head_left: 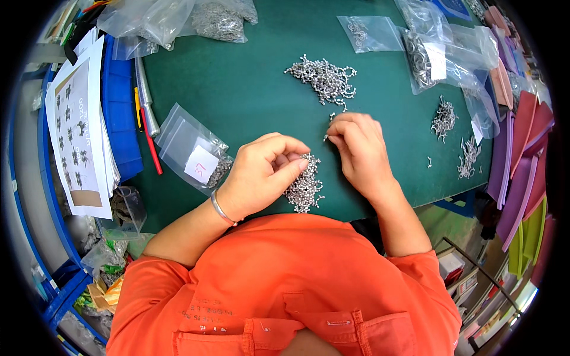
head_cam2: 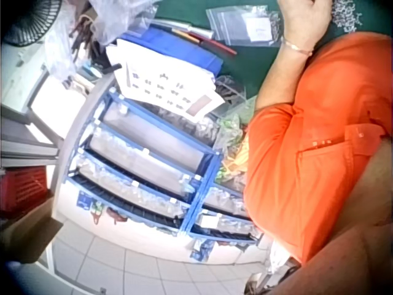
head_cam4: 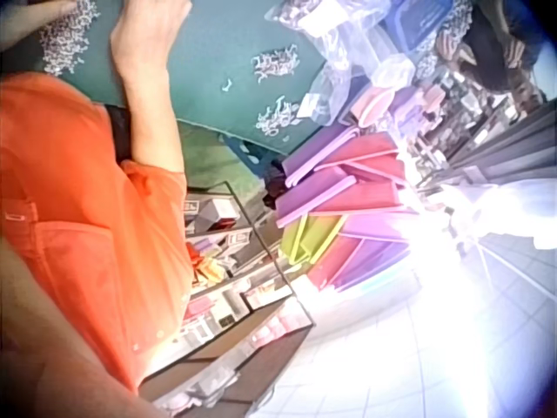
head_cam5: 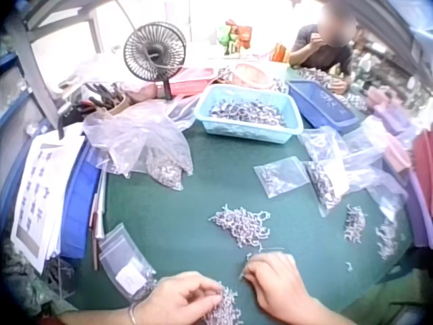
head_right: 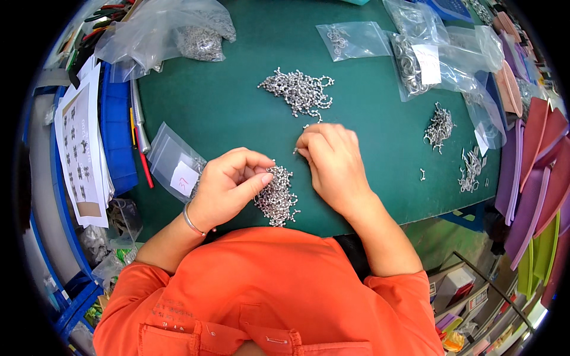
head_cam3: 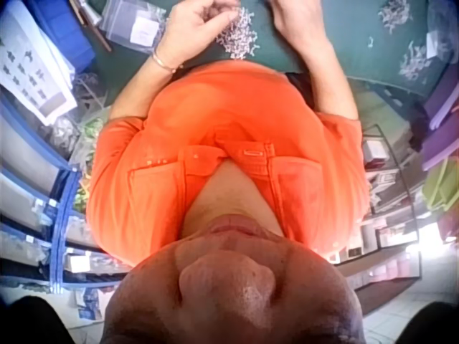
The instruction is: The person sits at a green workbench and repeatedly picks up small silver metal hooks and cylindrical beads. They thread the beads onto the hooks by hand, creating small linked chains. The person works continuously, handling the components one at a time and placing the finished links onto the table.
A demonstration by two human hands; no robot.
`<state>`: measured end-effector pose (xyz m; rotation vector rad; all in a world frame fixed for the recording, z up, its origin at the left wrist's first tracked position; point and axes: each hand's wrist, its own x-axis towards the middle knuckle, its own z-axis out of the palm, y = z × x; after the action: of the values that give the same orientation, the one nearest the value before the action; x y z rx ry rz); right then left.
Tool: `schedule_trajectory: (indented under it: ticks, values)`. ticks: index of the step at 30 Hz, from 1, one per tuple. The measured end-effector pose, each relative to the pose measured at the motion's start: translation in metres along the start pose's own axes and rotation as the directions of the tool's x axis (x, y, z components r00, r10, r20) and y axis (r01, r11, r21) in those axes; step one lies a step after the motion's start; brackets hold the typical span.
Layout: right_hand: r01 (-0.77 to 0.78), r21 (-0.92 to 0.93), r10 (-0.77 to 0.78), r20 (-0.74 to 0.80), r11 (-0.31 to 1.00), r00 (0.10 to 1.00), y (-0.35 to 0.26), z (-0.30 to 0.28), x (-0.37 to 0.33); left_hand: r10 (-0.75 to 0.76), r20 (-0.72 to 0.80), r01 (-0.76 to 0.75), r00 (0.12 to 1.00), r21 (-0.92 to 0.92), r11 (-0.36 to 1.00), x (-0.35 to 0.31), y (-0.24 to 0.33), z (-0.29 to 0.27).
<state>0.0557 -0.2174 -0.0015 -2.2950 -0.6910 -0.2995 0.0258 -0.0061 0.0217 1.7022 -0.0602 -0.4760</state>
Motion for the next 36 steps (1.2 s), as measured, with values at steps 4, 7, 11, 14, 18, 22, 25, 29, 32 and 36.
schedule_trajectory:
  ticks: [4,7,11,14,18,22,25,29,32,36]
  values:
    - [0.033,0.263,-0.019,-0.057,0.964,0.998,-0.014,0.001,-0.007,-0.144,0.046,0.149,0.988,-0.452,0.879,0.004,0.002,0.003]
    - [0.182,0.308,-0.160,-0.094,0.934,0.983,-0.020,0.001,-0.008,-0.174,0.111,0.206,0.979,-0.488,0.848,0.008,0.002,0.002]
    - [0.016,0.347,0.001,-0.050,0.938,0.999,-0.017,-0.007,-0.002,0.019,-0.021,-0.027,1.000,-0.496,0.868,0.005,-0.015,0.005]
    - [-0.171,-0.089,0.167,-0.053,0.981,0.985,0.004,-0.002,0.000,0.074,-0.075,-0.100,0.994,-0.441,0.892,0.004,-0.015,0.005]
    - [-0.132,-0.158,0.131,-0.017,0.978,0.991,0.010,0.005,-0.002,0.150,-0.171,-0.197,0.974,-0.304,0.932,0.001,-0.013,0.013]
    - [-0.125,-0.031,0.125,0.026,0.992,0.992,0.004,0.003,-0.001,0.285,0.006,-0.282,0.958,0.172,0.944,0.000,-0.007,-0.003]
    - [-0.243,0.254,0.225,0.099,0.936,0.969,-0.007,-0.001,-0.004,0.311,0.063,-0.316,0.948,0.266,0.911,0.001,-0.016,0.001]
    - [-0.277,0.437,0.222,0.174,0.855,0.959,-0.017,-0.010,-0.003,0.199,0.003,-0.195,0.980,0.224,0.955,-0.002,-0.010,0.000]
    - [-0.144,0.480,0.073,0.165,0.865,0.984,-0.019,-0.010,-0.003,-0.077,-0.001,0.069,0.997,-0.433,0.899,0.004,-0.006,0.005]
    - [-0.084,0.382,0.023,0.161,0.920,0.987,-0.017,-0.013,0.001,-0.014,0.039,0.030,0.999,-0.438,0.898,0.004,-0.013,0.000]
